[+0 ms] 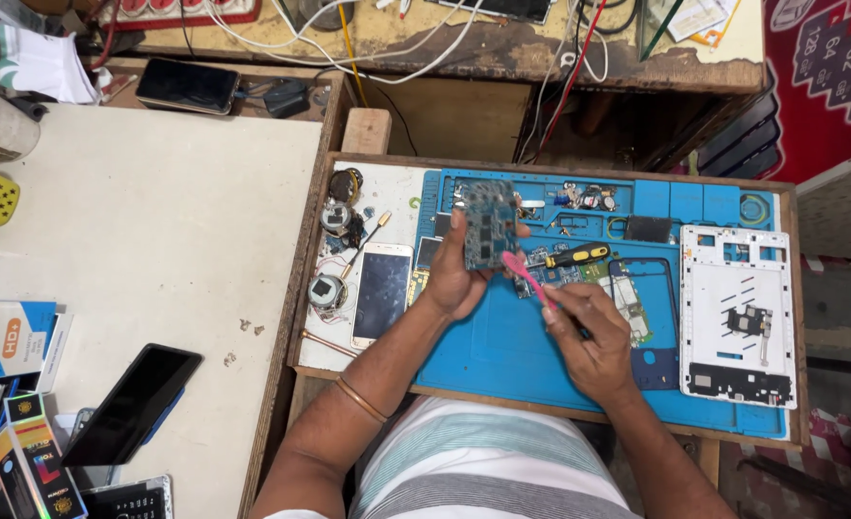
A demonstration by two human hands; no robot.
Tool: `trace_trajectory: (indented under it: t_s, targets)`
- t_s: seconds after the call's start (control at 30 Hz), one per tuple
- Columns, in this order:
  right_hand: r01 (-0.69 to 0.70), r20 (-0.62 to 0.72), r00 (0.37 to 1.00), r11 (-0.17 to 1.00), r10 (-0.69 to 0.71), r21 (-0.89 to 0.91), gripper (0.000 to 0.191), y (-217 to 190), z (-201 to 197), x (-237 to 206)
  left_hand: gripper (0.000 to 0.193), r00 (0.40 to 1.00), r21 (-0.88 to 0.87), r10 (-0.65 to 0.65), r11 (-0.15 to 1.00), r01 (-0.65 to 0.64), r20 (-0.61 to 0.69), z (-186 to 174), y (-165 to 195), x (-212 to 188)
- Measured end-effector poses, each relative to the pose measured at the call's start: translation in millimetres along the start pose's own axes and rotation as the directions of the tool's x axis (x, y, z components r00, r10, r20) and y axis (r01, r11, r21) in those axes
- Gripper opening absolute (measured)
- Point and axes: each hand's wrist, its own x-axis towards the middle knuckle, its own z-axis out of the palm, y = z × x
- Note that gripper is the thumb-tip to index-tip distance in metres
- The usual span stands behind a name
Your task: The person holds a disassembled phone mainboard over a blue work mat and brushes its surface with a pink toothbrush, rotating the board to reach different areas. They continue brushing and repositioning the board throughout the episode while other phone parts and tools sit on the mat.
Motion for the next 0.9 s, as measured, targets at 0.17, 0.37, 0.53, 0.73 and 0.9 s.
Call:
trace_trajectory:
  t_s: [0.17, 0.37, 0.53, 0.73, 0.9]
  targets:
    - [-0.044, -0.05, 0.998, 0.999, 0.042, -0.032, 0.031, -10.9, -1.0, 4.2, 0.074, 0.99, 0.057, -0.114, 0.992, 0.11, 0.08, -3.4, -18.1, 0.7]
    - [-0.066, -0.142, 0.987, 0.995, 0.077, 0.08, 0.032, -8.1, -2.5, 3.6, 0.077, 0.967, 0.22, -0.168, 0.967, 0.124, 0.191, -6.8, -28.7, -3.4]
    - [-0.134, -0.091, 0.984, 0.969, 0.156, 0.209, 0.035, 0.0, -3.6, 1.0, 0.085, 0.979, 0.234, -0.072, 0.972, 0.026, 0.191, 6.6, -17.9, -2.7]
    - [-0.124, -0.029, 0.99, 0.956, 0.136, 0.266, 0.034, 9.1, -6.1, -0.9, 0.092, 0.995, 0.109, -0.029, 0.994, 0.018, 0.1, 18.7, -1.9, -0.1]
    - [-0.117, -0.021, 0.992, 0.959, 0.127, 0.257, 0.033, 11.6, -5.7, -1.7, 0.086, 0.993, 0.138, 0.0, 0.99, -0.016, 0.116, 20.5, -0.7, 1.7]
